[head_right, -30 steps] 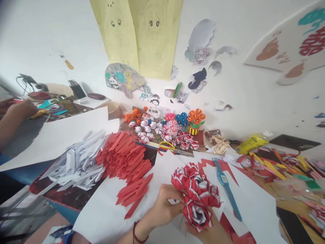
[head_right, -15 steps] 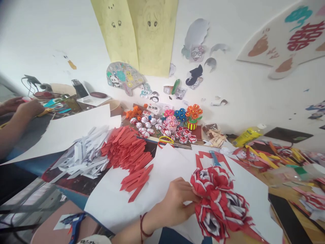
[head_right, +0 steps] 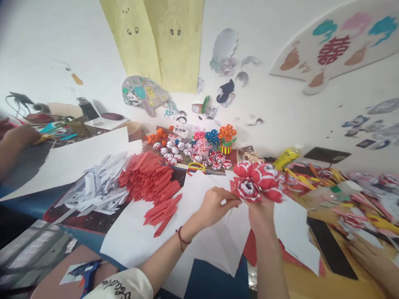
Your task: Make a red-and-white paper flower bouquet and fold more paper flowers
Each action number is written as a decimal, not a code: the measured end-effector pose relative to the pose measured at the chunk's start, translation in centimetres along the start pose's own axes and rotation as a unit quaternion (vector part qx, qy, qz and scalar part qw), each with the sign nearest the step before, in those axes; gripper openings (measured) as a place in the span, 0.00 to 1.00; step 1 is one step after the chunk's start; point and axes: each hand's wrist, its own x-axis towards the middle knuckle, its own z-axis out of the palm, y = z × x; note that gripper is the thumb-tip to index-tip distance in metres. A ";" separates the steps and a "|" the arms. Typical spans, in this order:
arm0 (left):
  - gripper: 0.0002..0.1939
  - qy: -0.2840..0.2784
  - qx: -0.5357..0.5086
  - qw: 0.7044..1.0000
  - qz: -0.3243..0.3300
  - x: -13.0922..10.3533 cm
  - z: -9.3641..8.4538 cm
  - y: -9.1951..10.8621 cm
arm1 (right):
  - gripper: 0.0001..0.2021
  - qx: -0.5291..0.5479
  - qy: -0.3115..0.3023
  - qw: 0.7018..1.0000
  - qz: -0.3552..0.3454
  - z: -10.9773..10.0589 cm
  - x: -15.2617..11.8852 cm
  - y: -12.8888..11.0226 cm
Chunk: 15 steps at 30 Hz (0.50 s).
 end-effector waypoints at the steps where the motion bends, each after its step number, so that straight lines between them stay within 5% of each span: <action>1: 0.13 -0.001 -0.014 1.000 -0.003 0.4 -0.4 -0.2 | 0.10 0.017 -0.008 1.000 0.007 0.6 0.6 -0.3; 8: 0.16 0.022 -0.097 0.995 -0.022 1.7 -3.5 -1.1 | 0.07 0.084 -0.073 0.993 0.026 3.6 4.5 -1.8; 15: 0.13 0.008 0.038 0.999 0.003 3.3 -6.7 -1.1 | 0.08 0.063 -0.117 0.991 0.004 5.1 5.9 -1.9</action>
